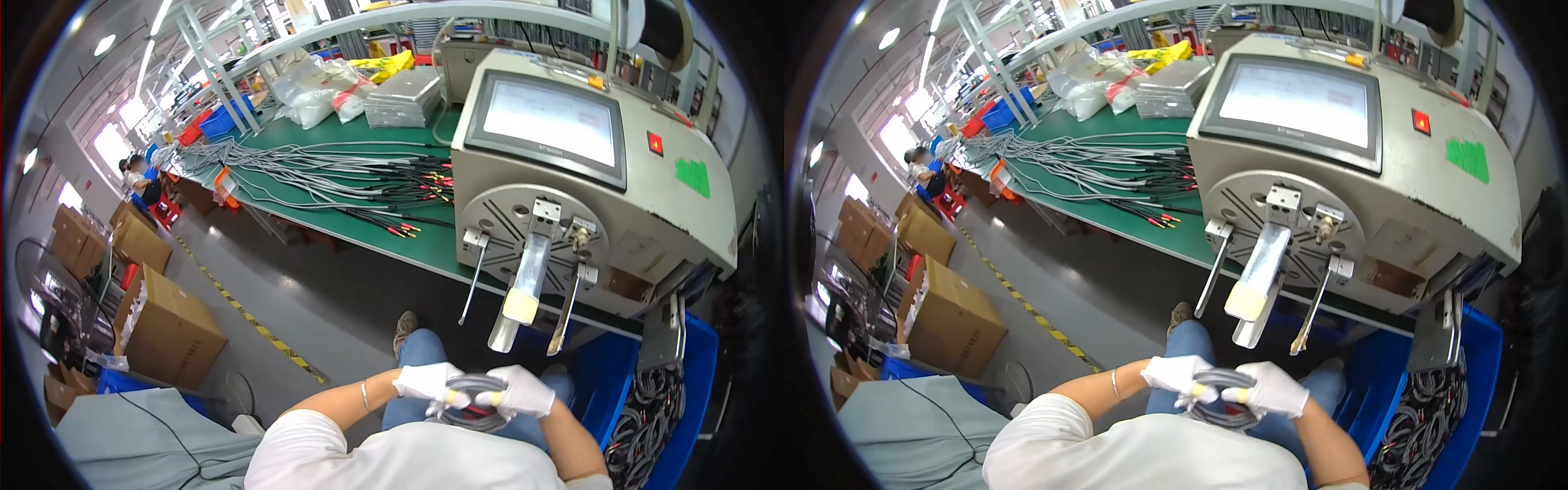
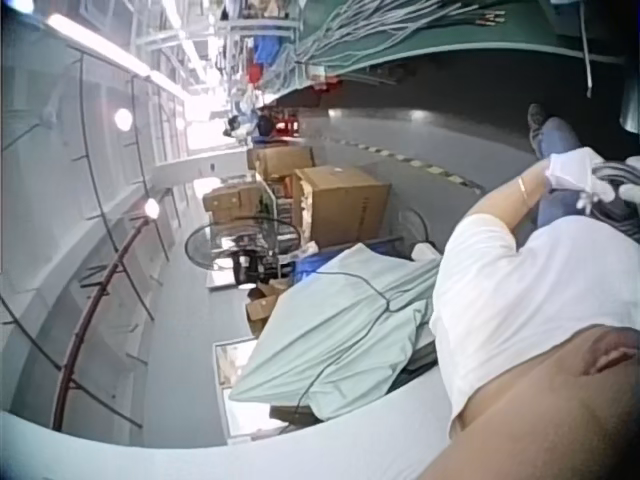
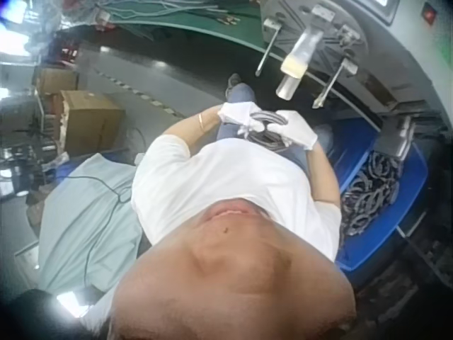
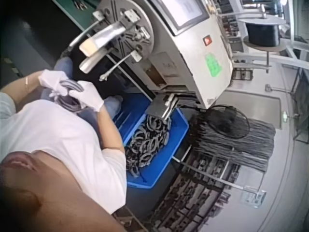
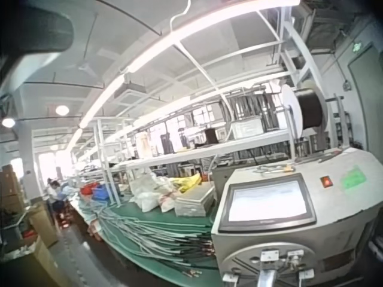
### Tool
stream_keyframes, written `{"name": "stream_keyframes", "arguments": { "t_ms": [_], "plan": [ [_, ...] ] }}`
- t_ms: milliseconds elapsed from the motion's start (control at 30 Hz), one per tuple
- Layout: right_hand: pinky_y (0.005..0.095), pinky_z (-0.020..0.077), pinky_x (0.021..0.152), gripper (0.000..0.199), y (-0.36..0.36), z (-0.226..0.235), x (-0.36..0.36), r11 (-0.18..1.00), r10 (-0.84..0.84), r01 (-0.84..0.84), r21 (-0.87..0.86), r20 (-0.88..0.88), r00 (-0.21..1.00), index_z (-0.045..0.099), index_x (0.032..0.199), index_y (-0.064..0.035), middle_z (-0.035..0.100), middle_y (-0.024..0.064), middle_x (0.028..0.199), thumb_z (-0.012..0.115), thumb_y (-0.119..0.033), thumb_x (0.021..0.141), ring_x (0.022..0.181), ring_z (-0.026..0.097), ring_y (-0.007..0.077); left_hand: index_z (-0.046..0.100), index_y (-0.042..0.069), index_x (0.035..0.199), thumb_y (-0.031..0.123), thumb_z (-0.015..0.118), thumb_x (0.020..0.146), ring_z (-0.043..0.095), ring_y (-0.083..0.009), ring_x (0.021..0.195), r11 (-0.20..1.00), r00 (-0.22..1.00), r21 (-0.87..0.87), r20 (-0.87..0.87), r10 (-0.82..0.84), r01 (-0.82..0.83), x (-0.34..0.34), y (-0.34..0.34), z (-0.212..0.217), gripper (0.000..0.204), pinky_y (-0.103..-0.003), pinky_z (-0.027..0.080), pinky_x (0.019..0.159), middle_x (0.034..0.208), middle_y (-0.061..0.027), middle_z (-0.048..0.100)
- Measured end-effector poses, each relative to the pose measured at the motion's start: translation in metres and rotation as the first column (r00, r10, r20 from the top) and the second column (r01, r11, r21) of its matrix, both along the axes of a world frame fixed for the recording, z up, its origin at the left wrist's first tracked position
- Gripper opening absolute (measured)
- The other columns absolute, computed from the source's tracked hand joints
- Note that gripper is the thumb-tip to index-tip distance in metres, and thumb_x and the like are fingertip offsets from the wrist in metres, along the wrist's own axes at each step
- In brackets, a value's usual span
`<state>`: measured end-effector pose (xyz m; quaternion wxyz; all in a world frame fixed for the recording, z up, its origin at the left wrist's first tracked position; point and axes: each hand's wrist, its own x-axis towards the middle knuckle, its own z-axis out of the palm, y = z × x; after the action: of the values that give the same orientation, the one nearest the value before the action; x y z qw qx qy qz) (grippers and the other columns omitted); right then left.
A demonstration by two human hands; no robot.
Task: The recorder uses a machine to wind long electrical cables into tight coils and then stores them in a collection bin.
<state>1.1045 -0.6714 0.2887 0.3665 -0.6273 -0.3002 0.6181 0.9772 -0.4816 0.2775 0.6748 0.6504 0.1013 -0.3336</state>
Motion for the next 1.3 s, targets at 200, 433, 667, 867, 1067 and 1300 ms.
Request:
{"name": "stream_keyframes", "arguments": {
  "t_ms": [200,433,667,867,1067,1300],
  "plan": [
    [0.0275,0.04,0.049,0.033,0.014,-0.004,-0.006,0.985,-0.141,0.093,0.142,0.38,0.914,0.059,0.074,-0.0017,0.051,0.0024,0.055,0.07,-0.032,0.081,0.05,0.049,0.0099,0.062,0.002,0.084,0.023,0.067,0.08,0.06,-0.0365,0.064,0.823,0.843,0.456,0.535,0.05,-0.339,0.021,-0.023,-0.041,0.022,-0.037,0.048,0.056,0.069,-0.0219,0.059],
    [0.032,0.0404,0.052,0.042,-0.005,-0.018,-0.004,0.964,-0.265,0.265,0.022,0.172,0.949,0.058,0.072,0.0008,0.048,0.0103,0.055,0.068,-0.039,0.082,0.051,0.048,0.0144,0.062,0.001,0.079,0.018,0.066,0.081,0.061,-0.031,0.058,0.78,0.804,0.508,0.594,-0.01,-0.366,0.036,-0.03,-0.046,0.017,-0.035,0.047,0.052,0.063,-0.018,0.06],
    [0.0386,0.0456,0.058,0.051,-0.003,-0.018,0.003,0.976,-0.153,0.036,0.216,0.554,0.819,0.059,0.072,0.0002,0.056,0.0177,0.061,0.065,-0.049,0.082,0.059,0.06,0.03,0.063,0.004,0.079,0.015,0.067,0.083,0.055,-0.0099,0.046,0.997,0.998,-0.05,0.03,-0.055,0.057,0.024,-0.02,-0.03,0.012,-0.027,0.043,0.039,0.058,-0.0004,0.055],
    [0.042,0.048,0.066,0.049,0.001,-0.026,0.0,0.981,-0.149,0.044,0.189,0.584,0.798,0.061,0.075,-0.0011,0.062,0.0206,0.071,0.063,-0.05,0.083,0.072,0.062,0.0382,0.064,0.002,0.087,0.015,0.068,0.082,0.059,-0.0136,0.055,0.927,0.938,0.367,0.288,-0.192,0.077,0.038,-0.024,-0.046,0.014,-0.029,0.047,0.05,0.061,-0.0034,0.059],
    [0.0407,0.0495,0.068,0.044,-0.004,-0.009,0.005,0.948,-0.283,0.125,0.291,0.601,0.748,0.063,0.082,-0.0007,0.064,0.0204,0.076,0.065,-0.044,0.083,0.075,0.062,0.0381,0.065,0.001,0.093,0.019,0.066,0.084,0.061,-0.0167,0.067,0.816,0.833,0.445,0.548,0.078,-0.369,0.045,-0.04,-0.041,0.02,-0.032,0.049,0.065,0.067,-0.0045,0.061],
    [0.0306,0.0503,0.06,0.024,-0.036,-0.061,0.022,0.772,-0.628,0.582,0.254,0.173,0.758,0.061,0.082,0.0024,0.062,0.0105,0.066,0.068,-0.02,0.084,0.063,0.065,0.023,0.065,-0.001,0.094,0.017,0.064,0.087,0.054,-0.0095,0.053,0.854,0.843,-0.003,0.157,0.514,-0.52,0.034,-0.052,-0.021,0.02,-0.027,0.042,0.048,0.065,-0.0022,0.059]
  ]
}}
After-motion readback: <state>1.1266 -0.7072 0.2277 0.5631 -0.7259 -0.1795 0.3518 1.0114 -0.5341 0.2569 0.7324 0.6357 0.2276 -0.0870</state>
